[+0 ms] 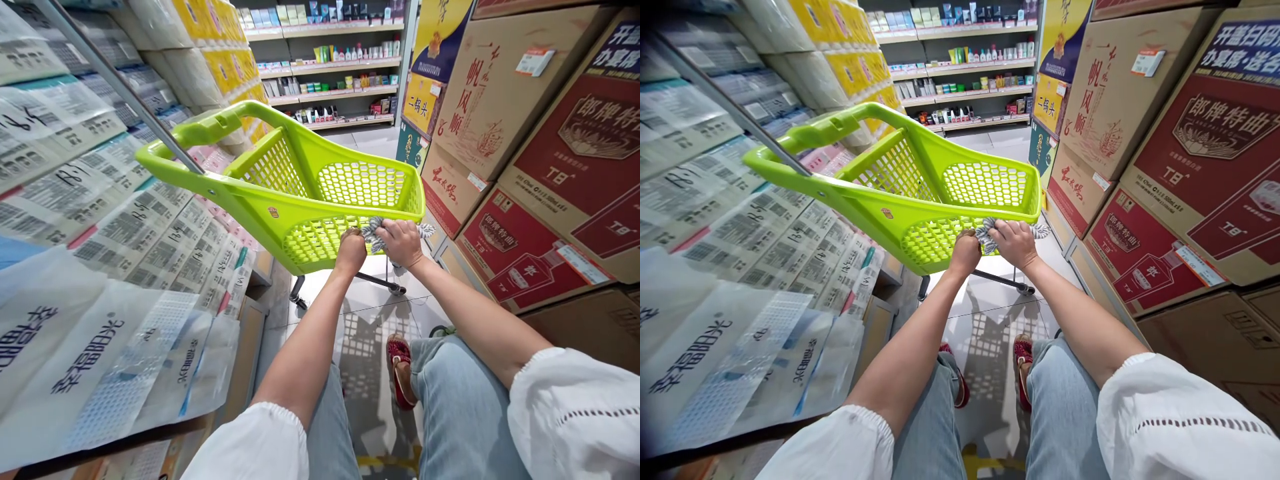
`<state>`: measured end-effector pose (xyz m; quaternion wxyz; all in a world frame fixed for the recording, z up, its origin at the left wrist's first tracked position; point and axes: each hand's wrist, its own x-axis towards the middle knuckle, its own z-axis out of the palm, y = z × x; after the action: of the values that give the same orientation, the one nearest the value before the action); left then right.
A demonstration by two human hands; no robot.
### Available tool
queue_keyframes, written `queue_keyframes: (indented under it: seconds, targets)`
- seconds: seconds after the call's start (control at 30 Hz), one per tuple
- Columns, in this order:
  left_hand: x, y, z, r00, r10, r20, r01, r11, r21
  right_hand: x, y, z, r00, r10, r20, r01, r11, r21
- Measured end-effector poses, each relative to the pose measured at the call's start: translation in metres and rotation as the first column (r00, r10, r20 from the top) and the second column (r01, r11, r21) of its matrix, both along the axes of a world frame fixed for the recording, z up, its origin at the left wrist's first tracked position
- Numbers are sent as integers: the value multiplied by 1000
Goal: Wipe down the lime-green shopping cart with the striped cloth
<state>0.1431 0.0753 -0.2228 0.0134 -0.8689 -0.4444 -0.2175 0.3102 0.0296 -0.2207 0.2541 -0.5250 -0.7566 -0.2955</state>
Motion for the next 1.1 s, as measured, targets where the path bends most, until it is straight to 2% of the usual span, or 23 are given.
queue_keyframes:
  seconds: [0.1, 0.23, 0.33, 0.43, 0.57, 0.67, 0.77, 0.83, 0.93, 1.1]
  targets:
    - [-3, -1, 2, 999, -15, 28, 14, 1000, 28, 0, -2, -21, 998, 41, 46, -37, 996, -77]
    - [-5, -1, 1, 1000, 4, 18, -5, 999, 50, 4, -7, -49, 971, 188, 145, -159, 969, -189]
    - [-5, -1, 0, 1000, 3, 5, -3, 999, 48, 5, -9, -56, 964, 227, 140, -188, 951, -246]
    - [-5, -1, 0, 1000, 2, 13, -2, 999, 51, 6, -8, -45, 968, 201, 151, -163, 959, -232]
    - [-4, -2, 2, 1000, -4, 21, 3, 998, 65, 7, -9, -10, 983, 98, 152, -88, 993, -75]
    - [-4, -2, 3, 1000, -3, 3, 2, 998, 61, 10, -11, 17, 997, 23, 74, -25, 999, 27]
    - [-4, -2, 3, 1000, -13, 0, 13, 999, 46, 12, -12, 29, 1000, -13, 5, 13, 995, 99]
    - [-4, -1, 3, 1000, -7, 8, 7, 999, 40, 13, -11, 24, 1000, -7, 5, 7, 993, 117]
    - [-4, -1, 3, 1000, 4, 16, -5, 999, 41, 13, -9, 4, 999, 5, 49, -10, 996, 94]
    - [-4, 0, 2, 999, -4, 45, 3, 1000, 26, 12, -11, -34, 984, 70, 161, -58, 995, -77]
